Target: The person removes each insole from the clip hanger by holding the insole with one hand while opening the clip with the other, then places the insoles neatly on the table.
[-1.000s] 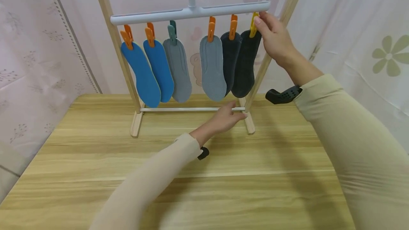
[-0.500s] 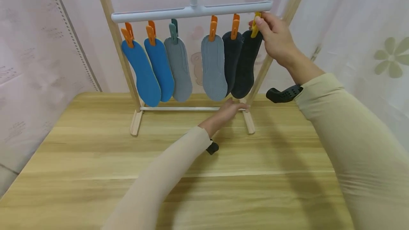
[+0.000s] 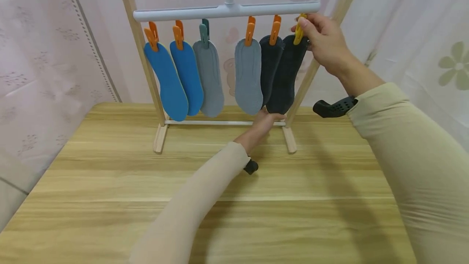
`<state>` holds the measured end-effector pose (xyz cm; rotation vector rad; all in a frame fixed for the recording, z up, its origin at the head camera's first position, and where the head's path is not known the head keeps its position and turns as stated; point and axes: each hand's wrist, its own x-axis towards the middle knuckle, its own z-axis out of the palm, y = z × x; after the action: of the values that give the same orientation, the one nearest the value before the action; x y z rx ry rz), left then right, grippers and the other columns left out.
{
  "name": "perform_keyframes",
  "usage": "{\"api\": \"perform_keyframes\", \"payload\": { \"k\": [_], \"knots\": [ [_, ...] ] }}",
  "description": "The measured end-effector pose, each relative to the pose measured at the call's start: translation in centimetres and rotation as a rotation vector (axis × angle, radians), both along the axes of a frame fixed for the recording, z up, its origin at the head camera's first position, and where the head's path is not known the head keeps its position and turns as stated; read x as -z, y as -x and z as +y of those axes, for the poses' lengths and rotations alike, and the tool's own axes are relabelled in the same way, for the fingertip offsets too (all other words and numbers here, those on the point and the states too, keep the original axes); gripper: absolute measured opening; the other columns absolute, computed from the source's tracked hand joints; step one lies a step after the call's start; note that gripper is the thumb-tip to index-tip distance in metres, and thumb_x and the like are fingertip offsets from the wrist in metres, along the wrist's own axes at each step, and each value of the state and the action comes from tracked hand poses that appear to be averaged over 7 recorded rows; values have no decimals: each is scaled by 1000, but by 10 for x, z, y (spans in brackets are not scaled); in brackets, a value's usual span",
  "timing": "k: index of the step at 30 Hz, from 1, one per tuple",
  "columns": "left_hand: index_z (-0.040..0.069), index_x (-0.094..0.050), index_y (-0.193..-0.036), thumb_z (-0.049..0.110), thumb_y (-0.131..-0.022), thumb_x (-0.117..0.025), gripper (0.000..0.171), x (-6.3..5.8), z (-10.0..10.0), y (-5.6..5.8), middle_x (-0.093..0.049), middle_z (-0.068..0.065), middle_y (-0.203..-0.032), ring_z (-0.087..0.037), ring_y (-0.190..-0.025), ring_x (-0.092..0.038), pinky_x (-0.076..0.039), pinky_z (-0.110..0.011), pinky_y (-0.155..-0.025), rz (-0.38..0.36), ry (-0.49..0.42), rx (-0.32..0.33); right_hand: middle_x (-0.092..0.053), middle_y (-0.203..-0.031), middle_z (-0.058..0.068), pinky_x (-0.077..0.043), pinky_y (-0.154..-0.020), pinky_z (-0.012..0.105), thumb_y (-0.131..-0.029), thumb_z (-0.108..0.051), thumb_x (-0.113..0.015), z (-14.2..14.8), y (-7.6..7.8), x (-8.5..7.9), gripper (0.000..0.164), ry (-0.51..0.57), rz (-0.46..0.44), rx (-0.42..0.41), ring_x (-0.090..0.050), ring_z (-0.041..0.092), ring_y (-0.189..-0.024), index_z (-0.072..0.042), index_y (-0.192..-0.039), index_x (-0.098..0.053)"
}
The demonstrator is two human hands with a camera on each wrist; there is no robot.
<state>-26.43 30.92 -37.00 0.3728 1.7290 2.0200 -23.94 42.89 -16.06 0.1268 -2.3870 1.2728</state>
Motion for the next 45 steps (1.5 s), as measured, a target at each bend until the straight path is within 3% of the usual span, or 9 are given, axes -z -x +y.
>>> {"api": "perform_keyframes", "payload": {
  "k": [3,7,12,18,26,31,35,41,45],
  "knots": [
    [5,-47,-146,17,-92,-72,62,3,3,3,-52,-11,-151,-29,-141,-49,-38,-43,-119,-25,-6,-49,-65,-113,-9,-43,-66,17,-107,-36,-46,1,1,1,34,4,11,-6,-54,10,-104,-14,-129,-60],
    [0,-45,-147,20,-93,-71,63,7,4,4,-51,-14,-150,-30,-135,-53,-45,-45,-113,-64,-23,-104,-65,-111,-9,-38,-57,17,-107,-35,-46,1,2,1,36,9,14,-11,-52,9,-97,-10,-131,-59],
    [-2,-41,-149,15,-97,-67,61,12,3,4,-50,-20,-149,-33,-131,-58,-51,-44,-108,-100,-136,-70,-65,-108,-10,-37,-57,18,-107,-34,-46,1,4,1,36,18,19,-14,-50,10,-92,-10,-129,-60],
    [1,-54,-141,14,-99,-65,45,20,-1,1,-62,-18,-137,-30,-121,-66,-58,-37,-98,-50,-163,-34,-65,-110,-10,-37,-59,20,-107,-37,-46,1,5,2,40,10,3,-1,-50,10,-93,-10,-134,-59],
    [-1,-64,-129,7,-98,-66,32,22,-7,-5,-71,-24,-120,-6,-75,-70,-62,-25,-74,-6,-227,-25,-67,-111,-7,-35,-61,19,-106,-38,-51,4,8,1,42,47,15,-4,-53,10,-96,-11,-136,-61],
    [-1,-61,-134,1,-96,-66,38,23,-9,-7,-70,-31,-117,-4,-67,-70,-61,-21,-66,22,-302,3,-69,-108,-9,-39,-70,23,-103,-38,-56,4,7,2,45,65,31,18,-57,9,-104,-12,-138,-62],
    [0,-63,-131,-1,-96,-65,36,21,-13,-10,-71,-30,-114,-5,-68,-71,-61,-22,-68,33,-328,30,-74,-103,-9,-43,-73,23,-98,-36,-65,2,6,2,46,172,52,19,-62,9,-105,-12,-137,-64],
    [-1,-64,-129,-1,-97,-64,32,19,-20,-16,-71,-29,-114,-5,-69,-71,-62,-24,-72,39,-305,47,-78,-93,-6,-43,-63,20,-92,-29,-75,2,7,2,42,359,79,-14,-68,10,-95,-10,-129,-70],
    [-1,-66,-127,-1,-96,-65,31,19,-24,-19,-71,-29,-114,-4,-68,-71,-63,-29,-75,56,-287,37,-78,-91,-2,-53,-66,14,-90,-26,-77,0,8,1,36,442,72,-34,-73,12,-91,-9,-121,-75]
  ]
}}
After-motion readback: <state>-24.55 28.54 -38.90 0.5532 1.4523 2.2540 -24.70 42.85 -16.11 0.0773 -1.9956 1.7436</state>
